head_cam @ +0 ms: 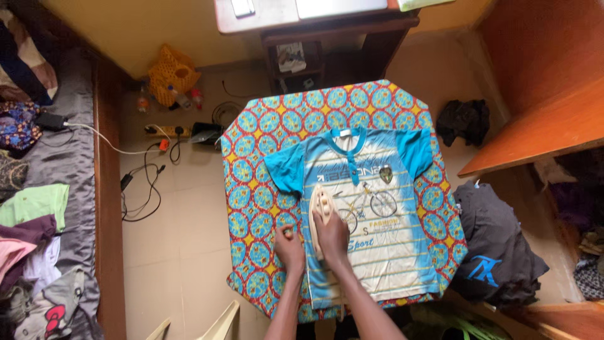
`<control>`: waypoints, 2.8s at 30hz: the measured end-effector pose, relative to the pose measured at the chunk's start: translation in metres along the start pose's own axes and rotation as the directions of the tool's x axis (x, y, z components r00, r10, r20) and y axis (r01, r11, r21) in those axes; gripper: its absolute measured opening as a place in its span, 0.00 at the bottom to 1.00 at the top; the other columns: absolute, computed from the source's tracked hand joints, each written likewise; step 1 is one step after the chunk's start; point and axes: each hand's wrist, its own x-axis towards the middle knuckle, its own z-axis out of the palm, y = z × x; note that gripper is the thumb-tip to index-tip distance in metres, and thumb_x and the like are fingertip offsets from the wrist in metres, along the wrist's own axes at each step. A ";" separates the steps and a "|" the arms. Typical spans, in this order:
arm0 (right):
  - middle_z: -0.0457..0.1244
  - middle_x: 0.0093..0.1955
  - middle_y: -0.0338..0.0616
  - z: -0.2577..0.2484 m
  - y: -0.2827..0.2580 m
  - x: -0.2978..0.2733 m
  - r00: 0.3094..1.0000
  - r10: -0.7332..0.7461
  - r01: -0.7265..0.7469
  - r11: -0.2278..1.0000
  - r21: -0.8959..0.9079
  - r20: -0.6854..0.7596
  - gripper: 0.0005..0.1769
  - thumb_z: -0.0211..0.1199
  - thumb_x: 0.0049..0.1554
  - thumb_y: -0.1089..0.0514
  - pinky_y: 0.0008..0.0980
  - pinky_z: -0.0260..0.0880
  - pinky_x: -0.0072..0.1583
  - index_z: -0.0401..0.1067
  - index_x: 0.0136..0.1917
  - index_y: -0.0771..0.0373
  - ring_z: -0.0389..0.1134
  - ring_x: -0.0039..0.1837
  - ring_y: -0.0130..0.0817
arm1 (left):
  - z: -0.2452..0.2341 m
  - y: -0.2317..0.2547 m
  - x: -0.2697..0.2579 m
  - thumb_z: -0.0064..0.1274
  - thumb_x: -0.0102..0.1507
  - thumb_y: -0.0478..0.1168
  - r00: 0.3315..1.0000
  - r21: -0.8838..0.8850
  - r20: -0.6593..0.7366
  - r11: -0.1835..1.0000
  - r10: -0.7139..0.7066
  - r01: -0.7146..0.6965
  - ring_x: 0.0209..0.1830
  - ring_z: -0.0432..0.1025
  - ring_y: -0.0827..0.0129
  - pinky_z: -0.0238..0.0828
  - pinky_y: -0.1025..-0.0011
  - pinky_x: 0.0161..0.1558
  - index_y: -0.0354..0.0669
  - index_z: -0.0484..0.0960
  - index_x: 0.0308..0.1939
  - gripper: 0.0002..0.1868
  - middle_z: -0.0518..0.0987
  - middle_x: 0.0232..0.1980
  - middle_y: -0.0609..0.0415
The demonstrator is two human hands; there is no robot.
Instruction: The person irons a blue and white striped t-shirt on a patterned ironing board. They systematically move the iron across the shirt's body and sleeves, occasionally adjusting the fabric with their left hand to ensure even coverage.
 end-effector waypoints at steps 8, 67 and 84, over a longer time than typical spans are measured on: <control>0.69 0.39 0.65 -0.011 0.002 -0.022 0.996 0.083 -0.078 0.991 -0.105 0.044 0.30 0.65 0.57 0.37 0.55 0.71 0.49 0.76 0.43 0.70 0.72 0.46 0.64 | -0.014 0.014 0.005 0.67 0.57 0.36 0.985 -0.211 0.074 0.963 -0.155 0.167 0.25 0.71 0.79 0.70 0.73 0.28 0.38 0.89 0.49 0.16 0.82 0.30 0.58; 0.68 0.28 0.56 0.024 -0.121 0.126 0.950 -0.054 0.064 0.998 -0.021 0.306 0.25 0.65 0.56 0.40 0.46 0.69 0.39 0.78 0.43 0.67 0.73 0.34 0.52 | 0.025 0.099 0.206 0.60 0.61 0.43 0.967 -0.099 -0.111 0.971 -0.229 0.219 0.34 0.81 0.65 0.77 0.66 0.37 0.42 0.87 0.44 0.11 0.87 0.37 0.50; 0.70 0.37 0.60 0.051 -0.137 0.152 0.903 -0.290 0.291 0.956 0.047 0.318 0.21 0.67 0.54 0.42 0.51 0.71 0.44 0.79 0.48 0.63 0.73 0.43 0.59 | 0.014 0.090 0.211 0.49 0.68 0.57 0.875 0.045 -0.119 0.877 -0.470 0.477 0.40 0.79 0.58 0.74 0.57 0.45 0.43 0.86 0.45 0.22 0.85 0.42 0.50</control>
